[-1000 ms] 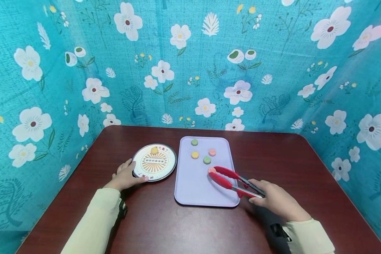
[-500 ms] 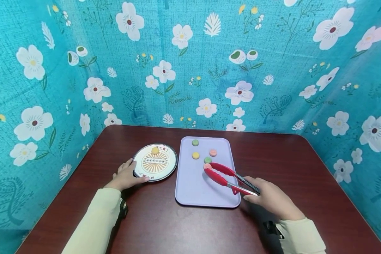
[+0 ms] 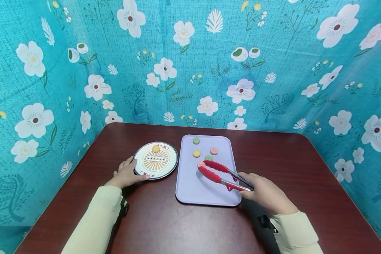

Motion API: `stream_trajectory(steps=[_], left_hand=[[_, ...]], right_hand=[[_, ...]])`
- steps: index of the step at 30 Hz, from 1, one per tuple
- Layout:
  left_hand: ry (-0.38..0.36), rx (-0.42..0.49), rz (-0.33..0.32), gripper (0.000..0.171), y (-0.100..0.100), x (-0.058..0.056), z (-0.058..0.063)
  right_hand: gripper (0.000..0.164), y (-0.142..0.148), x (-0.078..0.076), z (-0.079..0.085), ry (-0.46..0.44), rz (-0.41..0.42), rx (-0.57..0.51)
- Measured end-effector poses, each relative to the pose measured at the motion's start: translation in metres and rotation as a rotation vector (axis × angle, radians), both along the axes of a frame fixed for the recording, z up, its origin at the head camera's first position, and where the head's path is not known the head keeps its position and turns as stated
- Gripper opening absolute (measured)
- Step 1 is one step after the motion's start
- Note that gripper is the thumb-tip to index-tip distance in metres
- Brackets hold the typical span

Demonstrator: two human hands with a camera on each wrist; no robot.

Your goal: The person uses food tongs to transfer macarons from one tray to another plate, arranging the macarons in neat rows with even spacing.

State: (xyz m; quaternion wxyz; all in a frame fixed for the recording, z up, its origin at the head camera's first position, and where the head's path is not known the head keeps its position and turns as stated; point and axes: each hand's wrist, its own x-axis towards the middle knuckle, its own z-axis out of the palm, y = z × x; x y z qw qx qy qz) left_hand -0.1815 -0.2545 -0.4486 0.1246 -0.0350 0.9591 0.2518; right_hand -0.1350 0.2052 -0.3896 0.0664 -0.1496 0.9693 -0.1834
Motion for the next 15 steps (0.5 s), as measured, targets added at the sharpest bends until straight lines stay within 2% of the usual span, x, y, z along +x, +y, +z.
stream_trajectory(steps=[15], left_hand=[[0.005, -0.018, -0.011, 0.11, -0.001, 0.0, -0.001]], right_hand=[[0.066, -0.02, -0.012, 0.011, 0.019, 0.014, 0.009]])
